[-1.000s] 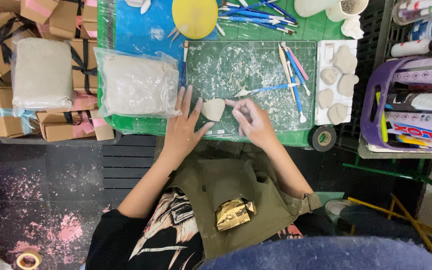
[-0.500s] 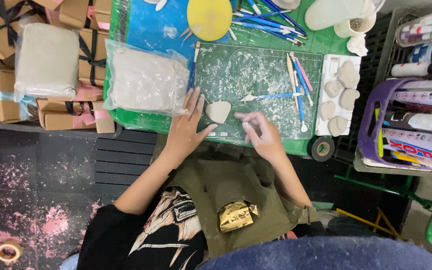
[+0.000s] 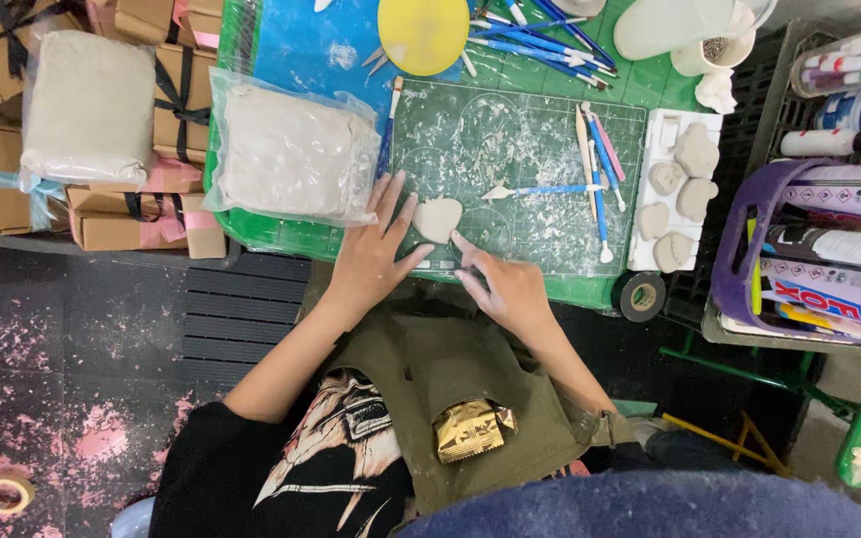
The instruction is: The person shapes a heart-formed piece of clay by hand, smooths it with a tool on a work surface, and cleans the tool with a sponge.
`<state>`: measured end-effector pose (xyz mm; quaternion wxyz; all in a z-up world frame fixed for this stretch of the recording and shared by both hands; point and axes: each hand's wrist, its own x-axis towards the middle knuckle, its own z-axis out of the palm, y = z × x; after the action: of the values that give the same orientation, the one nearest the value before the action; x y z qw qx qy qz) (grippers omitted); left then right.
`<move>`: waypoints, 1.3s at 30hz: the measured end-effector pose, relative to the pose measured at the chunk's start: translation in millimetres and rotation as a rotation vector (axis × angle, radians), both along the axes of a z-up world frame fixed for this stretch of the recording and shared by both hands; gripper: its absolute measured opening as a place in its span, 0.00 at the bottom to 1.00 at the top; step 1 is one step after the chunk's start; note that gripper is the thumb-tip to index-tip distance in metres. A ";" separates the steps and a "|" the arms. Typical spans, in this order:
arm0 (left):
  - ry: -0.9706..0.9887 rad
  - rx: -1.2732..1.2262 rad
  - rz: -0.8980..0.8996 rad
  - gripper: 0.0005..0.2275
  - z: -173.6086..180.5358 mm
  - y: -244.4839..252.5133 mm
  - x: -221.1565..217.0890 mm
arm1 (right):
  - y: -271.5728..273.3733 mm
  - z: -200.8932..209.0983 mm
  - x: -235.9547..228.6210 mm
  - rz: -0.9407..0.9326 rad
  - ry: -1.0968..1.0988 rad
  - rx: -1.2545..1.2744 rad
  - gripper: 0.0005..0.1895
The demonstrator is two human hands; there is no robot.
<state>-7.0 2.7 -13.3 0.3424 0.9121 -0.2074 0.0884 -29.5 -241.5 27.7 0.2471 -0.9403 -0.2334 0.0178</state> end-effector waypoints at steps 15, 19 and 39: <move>0.026 -0.011 0.002 0.29 1.1 -1.3 -0.1 | -5.5 -6.4 6.8 -0.074 0.144 0.161 0.17; 0.014 -0.034 0.017 0.28 0.5 -3.2 0.0 | -13.3 -6.3 12.2 -0.170 0.237 0.263 0.05; 0.260 -0.219 0.088 0.24 21.2 -12.5 7.9 | 16.0 8.9 60.8 -0.268 0.205 0.215 0.19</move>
<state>0.9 -9.9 7.9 0.4595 0.8813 -0.1103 0.0064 31.3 -225.5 36.5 0.3686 -0.9245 -0.0803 0.0552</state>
